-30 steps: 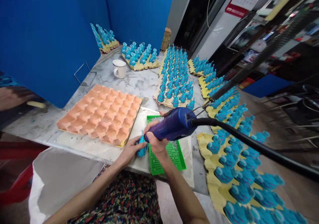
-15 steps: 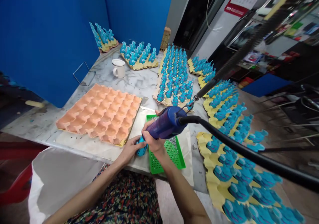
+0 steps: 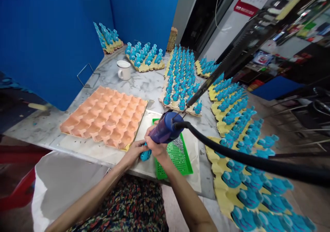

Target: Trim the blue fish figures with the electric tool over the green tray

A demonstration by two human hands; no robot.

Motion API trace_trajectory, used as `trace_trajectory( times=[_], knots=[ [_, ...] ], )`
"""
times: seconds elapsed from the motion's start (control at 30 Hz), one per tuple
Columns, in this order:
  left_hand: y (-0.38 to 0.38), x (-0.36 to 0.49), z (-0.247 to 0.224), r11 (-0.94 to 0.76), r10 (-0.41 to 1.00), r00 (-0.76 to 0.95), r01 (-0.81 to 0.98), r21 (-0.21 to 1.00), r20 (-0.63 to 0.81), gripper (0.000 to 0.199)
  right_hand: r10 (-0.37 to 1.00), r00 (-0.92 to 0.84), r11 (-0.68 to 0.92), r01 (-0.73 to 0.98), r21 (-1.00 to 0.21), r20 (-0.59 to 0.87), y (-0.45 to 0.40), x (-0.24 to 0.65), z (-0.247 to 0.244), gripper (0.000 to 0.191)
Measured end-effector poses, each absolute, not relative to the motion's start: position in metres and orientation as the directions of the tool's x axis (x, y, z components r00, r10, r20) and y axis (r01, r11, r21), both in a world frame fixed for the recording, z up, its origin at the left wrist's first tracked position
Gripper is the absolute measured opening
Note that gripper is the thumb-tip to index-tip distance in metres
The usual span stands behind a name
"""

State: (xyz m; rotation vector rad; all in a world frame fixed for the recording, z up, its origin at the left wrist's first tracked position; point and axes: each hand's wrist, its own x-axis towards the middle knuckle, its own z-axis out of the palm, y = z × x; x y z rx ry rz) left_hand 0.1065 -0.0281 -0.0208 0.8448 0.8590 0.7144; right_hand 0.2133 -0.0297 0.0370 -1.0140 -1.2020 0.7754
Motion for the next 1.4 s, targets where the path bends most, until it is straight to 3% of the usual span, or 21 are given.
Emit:
trace_trajectory(
  times=[0.23,0.43,0.6,0.9,1.2,1.4],
  knots=[
    [-0.019,0.097,-0.006,0.583,0.669,0.607,-0.07,0.81,-0.429,0.023,0.908,0.124,0.401,0.027,-0.916,0.401,-0.03,0.226,0.066,0.005],
    [-0.028,0.1,-0.002,0.645,0.708,0.521,-0.202,0.737,-0.476,0.036,0.858,0.332,0.404,0.039,-0.914,0.393,-0.032,0.245,0.055,0.007],
    [-0.029,0.108,-0.005,0.66,0.731,0.449,-0.277,0.698,-0.514,0.034,0.834,0.449,0.338,0.045,-0.94,0.321,-0.031,0.249,0.031,0.035],
    [-0.025,0.116,-0.007,0.634,0.765,0.369,-0.288,0.718,-0.528,0.028,0.841,0.435,0.334,0.053,-0.941,0.323,-0.036,0.25,0.027,0.017],
    [-0.023,0.135,-0.018,0.479,0.878,0.174,-0.314,0.82,-0.447,0.025,0.79,0.462,0.346,0.207,-0.915,0.403,-0.044,0.251,0.041,0.007],
    [-0.023,0.141,-0.012,0.461,0.887,0.145,-0.355,0.813,-0.439,0.028,0.832,0.367,0.444,0.01,-0.896,0.417,-0.054,0.238,0.063,0.012]
  ],
)
